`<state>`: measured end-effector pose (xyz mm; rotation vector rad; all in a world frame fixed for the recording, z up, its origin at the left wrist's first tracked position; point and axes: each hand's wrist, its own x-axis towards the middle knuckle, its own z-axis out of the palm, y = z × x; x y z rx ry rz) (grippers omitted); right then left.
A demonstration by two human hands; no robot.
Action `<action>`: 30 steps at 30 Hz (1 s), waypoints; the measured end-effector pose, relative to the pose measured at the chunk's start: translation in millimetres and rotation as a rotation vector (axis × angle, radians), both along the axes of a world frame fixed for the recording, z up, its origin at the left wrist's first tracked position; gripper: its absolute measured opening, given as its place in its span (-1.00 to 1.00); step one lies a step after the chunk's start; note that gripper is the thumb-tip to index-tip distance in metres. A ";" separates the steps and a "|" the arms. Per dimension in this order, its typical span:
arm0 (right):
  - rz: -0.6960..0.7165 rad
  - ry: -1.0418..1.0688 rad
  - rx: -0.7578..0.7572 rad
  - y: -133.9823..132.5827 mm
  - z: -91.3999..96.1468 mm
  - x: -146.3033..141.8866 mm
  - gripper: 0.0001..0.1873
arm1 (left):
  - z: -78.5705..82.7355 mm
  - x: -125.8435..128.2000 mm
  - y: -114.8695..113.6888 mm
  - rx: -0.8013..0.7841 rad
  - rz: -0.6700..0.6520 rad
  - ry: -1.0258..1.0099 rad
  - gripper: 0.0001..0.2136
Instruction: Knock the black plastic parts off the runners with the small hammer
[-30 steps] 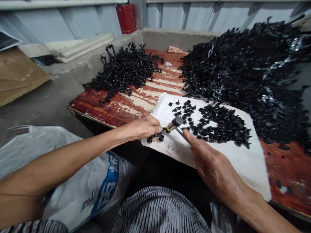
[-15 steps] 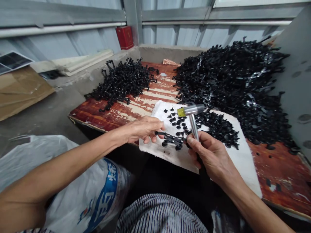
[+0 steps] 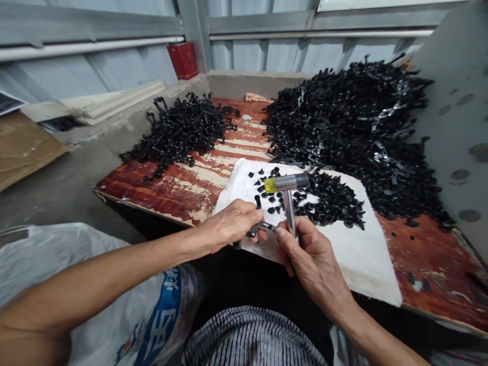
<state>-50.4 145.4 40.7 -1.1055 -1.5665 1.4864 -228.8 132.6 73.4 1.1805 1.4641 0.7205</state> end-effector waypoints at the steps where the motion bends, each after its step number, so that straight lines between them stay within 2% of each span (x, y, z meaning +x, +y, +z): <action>1: 0.013 -0.002 -0.013 -0.9 0.3 1.3 -0.63 | 2.5 0.4 1.7 0.005 -0.020 0.046 -0.77; 4: 0.006 -0.014 -0.047 -1.1 2.1 11.8 -0.62 | 7.4 -3.1 9.2 -0.044 -0.051 0.139 -0.82; 8: -0.103 0.005 -0.076 1.7 1.7 31.5 -0.61 | 7.4 -11.0 23.6 -0.128 -0.157 0.062 -0.83; 11: -0.148 0.057 -0.122 3.8 -3.6 40.0 -0.61 | 5.7 -14.3 33.5 -0.099 -0.260 0.058 -0.81; 16: -0.148 0.162 -0.196 6.6 -13.0 41.7 -0.60 | 2.3 -18.4 45.5 -0.073 -0.404 0.094 -0.78; 21: -0.146 0.182 -0.197 8.0 -16.8 42.6 -0.62 | 0.2 -21.5 51.1 -0.060 -0.456 0.104 -0.73; 26: -0.138 0.175 -0.197 8.9 -22.9 45.4 -0.65 | -0.8 -21.4 52.1 -0.067 -0.432 0.067 -0.71; 30: -0.122 0.178 -0.196 8.8 -25.4 46.5 -0.66 | -0.1 -20.9 52.6 -0.044 -0.465 0.067 -0.70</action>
